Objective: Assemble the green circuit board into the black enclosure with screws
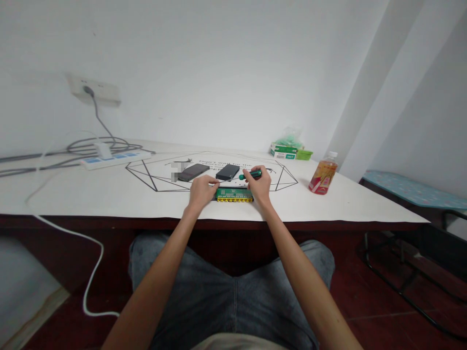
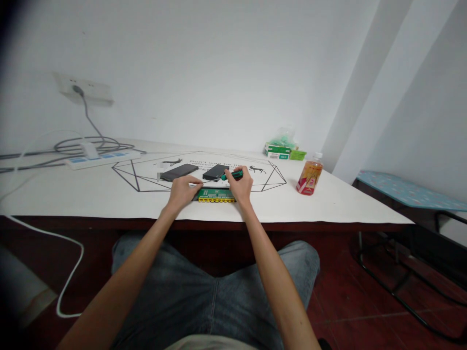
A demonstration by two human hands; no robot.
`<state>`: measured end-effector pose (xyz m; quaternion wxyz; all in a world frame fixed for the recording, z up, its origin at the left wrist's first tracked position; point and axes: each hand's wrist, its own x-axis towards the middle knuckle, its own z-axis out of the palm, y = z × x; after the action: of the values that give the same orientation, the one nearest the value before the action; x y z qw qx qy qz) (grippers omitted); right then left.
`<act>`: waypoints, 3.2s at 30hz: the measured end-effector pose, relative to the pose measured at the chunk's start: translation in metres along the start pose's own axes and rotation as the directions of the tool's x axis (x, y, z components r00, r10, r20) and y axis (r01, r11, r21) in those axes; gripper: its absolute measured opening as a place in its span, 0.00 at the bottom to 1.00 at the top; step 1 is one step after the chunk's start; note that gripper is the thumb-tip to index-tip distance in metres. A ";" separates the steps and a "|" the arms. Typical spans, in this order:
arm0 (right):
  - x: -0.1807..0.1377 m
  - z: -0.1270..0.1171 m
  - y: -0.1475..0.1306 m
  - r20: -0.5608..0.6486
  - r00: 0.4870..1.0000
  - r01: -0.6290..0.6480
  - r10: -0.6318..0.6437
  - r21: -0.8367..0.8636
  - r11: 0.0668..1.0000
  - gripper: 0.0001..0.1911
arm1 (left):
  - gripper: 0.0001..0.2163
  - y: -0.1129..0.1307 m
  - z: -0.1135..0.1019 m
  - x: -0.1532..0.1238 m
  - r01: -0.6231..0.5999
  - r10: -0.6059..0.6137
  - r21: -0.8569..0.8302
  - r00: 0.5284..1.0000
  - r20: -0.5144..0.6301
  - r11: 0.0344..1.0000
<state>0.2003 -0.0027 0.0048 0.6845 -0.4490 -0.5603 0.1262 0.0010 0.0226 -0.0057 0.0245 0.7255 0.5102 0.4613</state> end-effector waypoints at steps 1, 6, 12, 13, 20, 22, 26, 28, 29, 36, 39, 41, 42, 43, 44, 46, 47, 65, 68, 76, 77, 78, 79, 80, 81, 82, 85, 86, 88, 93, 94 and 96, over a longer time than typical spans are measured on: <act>0.000 0.000 0.001 -0.002 1.000 0.001 -0.001 -0.003 1.000 0.20 | 0.09 0.000 0.000 0.000 -0.001 0.001 0.003 1.000 0.001 1.000; 0.001 0.001 0.004 -0.028 0.999 0.017 -0.018 -0.021 1.000 0.19 | 0.09 0.002 -0.001 0.000 -0.010 0.010 -0.003 1.000 0.029 1.000; 0.000 -0.001 -0.001 -0.023 1.000 0.014 -0.015 -0.019 1.000 0.18 | 0.09 0.004 -0.003 -0.001 -0.006 0.009 -0.069 0.999 0.046 0.998; -0.001 -0.001 -0.002 -0.027 1.000 0.016 -0.017 -0.018 1.000 0.18 | 0.10 0.004 -0.003 -0.001 -0.019 0.023 -0.080 0.999 0.049 0.997; 0.004 0.004 -0.002 -0.046 0.999 0.016 -0.014 0.038 0.999 0.23 | 0.09 0.003 0.001 0.000 -0.136 0.140 -0.158 0.990 0.013 0.978; 0.008 0.007 -0.005 -0.051 0.998 0.031 -0.029 0.036 0.999 0.25 | 0.09 0.003 0.002 0.000 -0.134 0.136 -0.175 0.991 0.001 0.976; 0.019 0.015 -0.020 -0.021 0.993 0.116 -0.117 -0.020 0.993 0.23 | 0.08 0.004 0.001 0.001 -0.087 0.095 -0.219 0.995 0.025 0.972; 0.025 0.019 -0.029 0.024 0.984 0.179 -0.177 -0.080 0.981 0.22 | 0.08 0.005 0.000 0.000 -0.048 0.059 -0.242 0.997 0.041 0.969; 0.029 0.021 -0.034 0.058 0.976 0.214 -0.208 -0.107 0.971 0.22 | 0.08 0.006 0.000 0.000 -0.029 0.042 -0.258 0.998 0.046 0.966; 0.046 0.033 -0.047 0.234 0.921 0.363 -0.313 -0.218 0.906 0.28 | 0.09 0.009 0.002 0.000 0.014 0.016 -0.305 0.995 0.095 0.952; 0.048 0.038 -0.043 0.282 0.903 0.393 -0.325 -0.230 0.890 0.30 | 0.09 0.008 0.002 0.001 0.010 0.021 -0.270 0.994 0.111 0.963; 0.048 0.042 -0.040 0.289 0.900 0.396 -0.326 -0.229 0.889 0.30 | 0.10 0.008 0.001 0.001 0.013 0.020 -0.250 0.992 0.128 0.968; 0.048 0.043 -0.038 0.287 0.901 0.394 -0.325 -0.229 0.890 0.30 | 0.10 0.008 0.000 0.001 0.017 0.017 -0.241 0.990 0.137 0.970; 0.048 0.045 -0.037 0.283 0.903 0.391 -0.323 -0.230 0.892 0.30 | 0.10 0.008 0.000 0.002 0.022 0.012 -0.232 0.989 0.144 0.972; 0.048 0.046 -0.036 0.281 0.905 0.387 -0.320 -0.232 0.892 0.30 | 0.10 0.007 0.000 0.002 0.028 0.006 -0.225 0.988 0.152 0.974; 0.048 0.047 -0.035 0.285 0.906 0.385 -0.314 -0.239 0.892 0.30 | 0.10 0.005 0.002 0.002 0.038 -0.001 -0.221 0.987 0.163 0.975; 0.048 0.048 -0.035 0.289 0.905 0.384 -0.312 -0.243 0.891 0.30 | 0.11 0.004 0.003 0.002 0.039 -0.001 -0.226 0.986 0.165 0.973; 0.055 0.051 -0.039 0.349 0.864 0.467 -0.362 -0.291 0.835 0.21 | 0.10 0.005 0.003 0.003 0.020 0.010 -0.178 0.986 0.169 0.984; 0.056 0.053 -0.043 0.384 0.851 0.493 -0.357 -0.352 0.796 0.17 | 0.10 0.005 0.003 0.002 0.002 0.029 -0.192 0.987 0.161 0.981; 0.064 0.055 -0.044 0.417 0.841 0.499 -0.345 -0.347 0.794 0.14 | 0.09 -0.001 0.006 0.003 0.015 0.023 -0.247 0.988 0.151 0.969; 0.065 0.054 -0.045 0.418 0.835 0.512 -0.357 -0.355 0.782 0.14 | 0.10 -0.002 0.007 0.003 0.012 0.027 -0.255 0.988 0.149 0.967; 0.065 0.054 -0.047 0.418 0.831 0.524 -0.367 -0.365 0.769 0.14 | 0.10 -0.002 0.007 0.003 0.012 0.028 -0.260 0.988 0.150 0.966; 0.064 0.054 -0.048 0.417 0.828 0.534 -0.375 -0.377 0.757 0.14 | 0.10 -0.003 0.007 0.003 0.014 0.027 -0.262 0.988 0.153 0.965; 0.062 0.054 -0.050 0.418 0.825 0.541 -0.380 -0.389 0.745 0.15 | 0.10 -0.003 0.007 0.003 0.019 0.022 -0.259 0.987 0.157 0.966; 0.060 0.054 -0.051 0.422 0.823 0.546 -0.380 -0.402 0.735 0.15 | 0.10 -0.002 0.006 0.003 0.026 0.015 -0.252 0.987 0.161 0.967; 0.058 0.055 -0.052 0.428 0.824 0.545 -0.372 -0.416 0.728 0.16 | 0.09 -0.002 0.006 0.004 0.032 0.009 -0.245 0.987 0.163 0.969; 0.053 0.057 -0.053 0.443 0.841 0.513 -0.312 -0.467 0.720 0.18 | 0.09 -0.001 0.005 0.004 0.031 0.007 -0.239 0.987 0.159 0.970; 0.052 0.058 -0.054 0.447 0.844 0.506 -0.297 -0.479 0.718 0.19 | 0.09 -0.001 0.005 0.004 0.028 0.011 -0.240 0.987 0.159 0.970; 0.051 0.059 -0.055 0.457 0.841 0.509 -0.289 -0.488 0.709 0.21 | 0.09 -0.002 0.006 0.004 0.021 0.018 -0.235 0.987 0.162 0.972; 0.040 0.059 -0.063 0.483 0.826 0.540 -0.290 -0.534 0.650 0.24 | 0.10 -0.004 0.007 0.004 0.004 0.028 -0.191 0.986 0.167 0.982; 0.036 0.059 -0.064 0.487 0.825 0.545 -0.287 -0.549 0.634 0.24 | 0.10 -0.004 0.007 0.004 0.008 0.024 -0.187 0.985 0.170 0.982; 0.030 0.060 -0.065 0.480 0.831 0.540 -0.283 -0.570 0.619 0.25 | 0.11 -0.003 0.006 0.004 0.019 0.016 -0.187 0.983 0.184 0.982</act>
<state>0.1359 0.0092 0.0715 0.3704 -0.4962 -0.7651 -0.1765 0.0032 0.0293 -0.0083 0.1406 0.7591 0.4605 0.4382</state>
